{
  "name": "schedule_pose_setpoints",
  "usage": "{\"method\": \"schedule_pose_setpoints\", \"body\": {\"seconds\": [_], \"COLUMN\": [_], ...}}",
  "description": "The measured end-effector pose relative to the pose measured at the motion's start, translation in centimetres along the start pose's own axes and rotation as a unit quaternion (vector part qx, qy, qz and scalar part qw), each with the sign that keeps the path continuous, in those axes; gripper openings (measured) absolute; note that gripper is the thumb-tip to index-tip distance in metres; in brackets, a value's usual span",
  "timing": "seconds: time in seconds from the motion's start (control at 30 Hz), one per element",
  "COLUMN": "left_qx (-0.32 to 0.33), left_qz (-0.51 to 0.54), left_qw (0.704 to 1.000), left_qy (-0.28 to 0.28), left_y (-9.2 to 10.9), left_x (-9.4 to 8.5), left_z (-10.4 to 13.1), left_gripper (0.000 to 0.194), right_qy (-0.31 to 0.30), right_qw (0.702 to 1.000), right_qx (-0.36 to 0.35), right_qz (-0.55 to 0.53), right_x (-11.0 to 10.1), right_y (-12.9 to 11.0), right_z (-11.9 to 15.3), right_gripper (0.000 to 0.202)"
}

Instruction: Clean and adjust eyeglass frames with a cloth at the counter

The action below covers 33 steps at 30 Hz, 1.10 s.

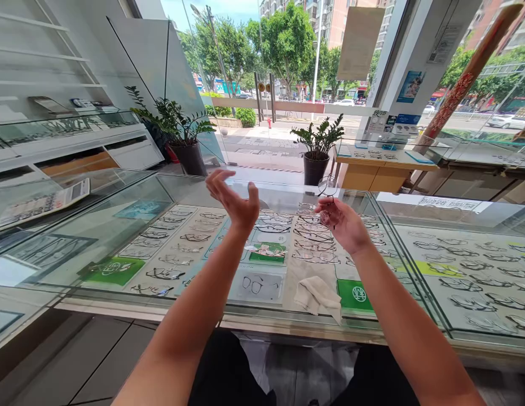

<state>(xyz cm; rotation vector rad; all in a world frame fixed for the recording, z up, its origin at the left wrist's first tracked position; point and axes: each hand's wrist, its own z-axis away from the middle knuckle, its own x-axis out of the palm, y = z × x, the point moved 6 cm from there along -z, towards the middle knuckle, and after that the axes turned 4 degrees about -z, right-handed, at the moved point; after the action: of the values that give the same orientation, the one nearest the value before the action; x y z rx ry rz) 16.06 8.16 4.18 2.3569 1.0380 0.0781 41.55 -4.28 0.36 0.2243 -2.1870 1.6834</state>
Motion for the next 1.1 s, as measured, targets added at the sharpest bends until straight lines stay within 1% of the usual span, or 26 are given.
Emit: {"method": "schedule_pose_setpoints", "body": {"seconds": [0.03,0.07,0.1,0.13,0.2,0.23,0.27,0.3,0.33,0.37,0.4,0.43,0.47,0.5,0.57,0.67,0.73,0.8,0.87,0.93,0.97,1.03,1.1], "left_qx": [0.040,0.074,0.096,0.111,0.156,0.186,0.216,0.249,0.281,0.310,0.335,0.355,0.370,0.379,0.385,0.385,0.389,0.390,0.383,0.368,0.357,0.321,0.262], "left_qz": [0.052,0.100,0.139,0.175,0.223,0.228,0.229,0.228,0.227,0.228,0.229,0.228,0.226,0.226,0.231,0.242,0.233,0.219,0.217,0.238,0.251,0.269,0.275], "left_qw": [0.998,0.991,0.981,0.965,0.911,0.873,0.828,0.777,0.723,0.671,0.628,0.594,0.570,0.554,0.541,0.543,0.537,0.522,0.508,0.503,0.506,0.518,0.530], "left_qy": [-0.020,-0.055,-0.098,-0.162,-0.311,-0.389,-0.464,-0.531,-0.589,-0.633,-0.664,-0.685,-0.698,-0.706,-0.711,-0.706,-0.711,-0.726,-0.740,-0.745,-0.744,-0.745,-0.758], "left_y": [1.7,3.3,4.7,6.0,8.3,9.3,10.2,10.9,11.5,11.9,12.1,12.3,12.3,12.4,12.5,12.7,12.7,12.6,12.6,12.8,13.0,13.1,13.0], "left_x": [-0.3,-0.5,-0.6,-0.4,0.1,0.4,0.5,0.5,0.4,0.1,-0.2,-0.4,-0.6,-0.8,-1.0,-1.4,-1.6,-1.8,-2.0,-2.2,-2.2,-2.2,-1.9], "left_z": [0.7,1.6,2.5,3.5,5.8,7.1,8.5,10.0,11.5,12.9,14.2,15.3,16.3,17.0,17.7,17.3,17.1,17.2,17.5,17.5,17.3,16.7,15.7], "left_gripper": [0.029,0.019,0.014,0.012,0.010,0.013,0.015,0.018,0.019,0.019,0.019,0.024,0.030,0.034,0.036,0.039,0.041,0.035,0.022,0.009,0.007,0.007,0.011], "right_qy": [0.005,0.010,0.014,0.016,0.019,0.020,0.020,0.021,0.023,0.024,0.026,0.026,0.026,0.024,0.021,0.018,0.020,0.022,0.025,0.028,0.029,0.029,0.028], "right_qw": [1.000,1.000,1.000,1.000,0.999,0.998,0.998,0.998,0.999,0.999,0.999,0.999,0.999,1.000,1.000,1.000,1.000,0.999,0.999,0.999,0.999,0.999,0.999], "right_qx": [-0.001,-0.002,-0.004,-0.004,-0.005,-0.005,-0.005,-0.005,-0.006,-0.006,-0.008,-0.008,-0.009,-0.009,-0.008,-0.006,-0.003,0.000,-0.001,-0.005,-0.006,-0.007,-0.006], "right_qz": [-0.004,-0.009,-0.016,-0.024,-0.043,-0.051,-0.055,-0.053,-0.047,-0.038,-0.029,-0.022,-0.018,-0.015,-0.010,-0.012,-0.022,-0.035,-0.036,-0.026,-0.021,-0.021,-0.034], "right_x": [-0.2,-0.3,-0.5,-0.7,-1.1,-1.2,-1.4,-1.5,-1.6,-1.6,-1.7,-1.7,-1.7,-1.7,-1.7,-1.7,-1.6,-1.6,-1.6,-1.6,-1.6,-1.7,-1.7], "right_y": [-0.2,-0.3,-0.5,-0.7,-0.9,-1.0,-1.0,-1.1,-1.1,-1.1,-1.1,-1.0,-1.0,-1.0,-1.0,-1.0,-1.0,-1.0,-1.0,-1.1,-1.1,-1.0,-1.0], "right_z": [0.0,0.0,0.0,0.0,0.0,-0.1,-0.1,-0.1,-0.2,-0.2,-0.2,-0.3,-0.3,-0.3,-0.3,-0.3,-0.3,-0.3,-0.3,-0.3,-0.3,-0.4,-0.4], "right_gripper": [0.035,0.035,0.035,0.034,0.032,0.031,0.031,0.031,0.031,0.032,0.033,0.034,0.034,0.034,0.034,0.034,0.033,0.031,0.031,0.033,0.033,0.033,0.031]}}
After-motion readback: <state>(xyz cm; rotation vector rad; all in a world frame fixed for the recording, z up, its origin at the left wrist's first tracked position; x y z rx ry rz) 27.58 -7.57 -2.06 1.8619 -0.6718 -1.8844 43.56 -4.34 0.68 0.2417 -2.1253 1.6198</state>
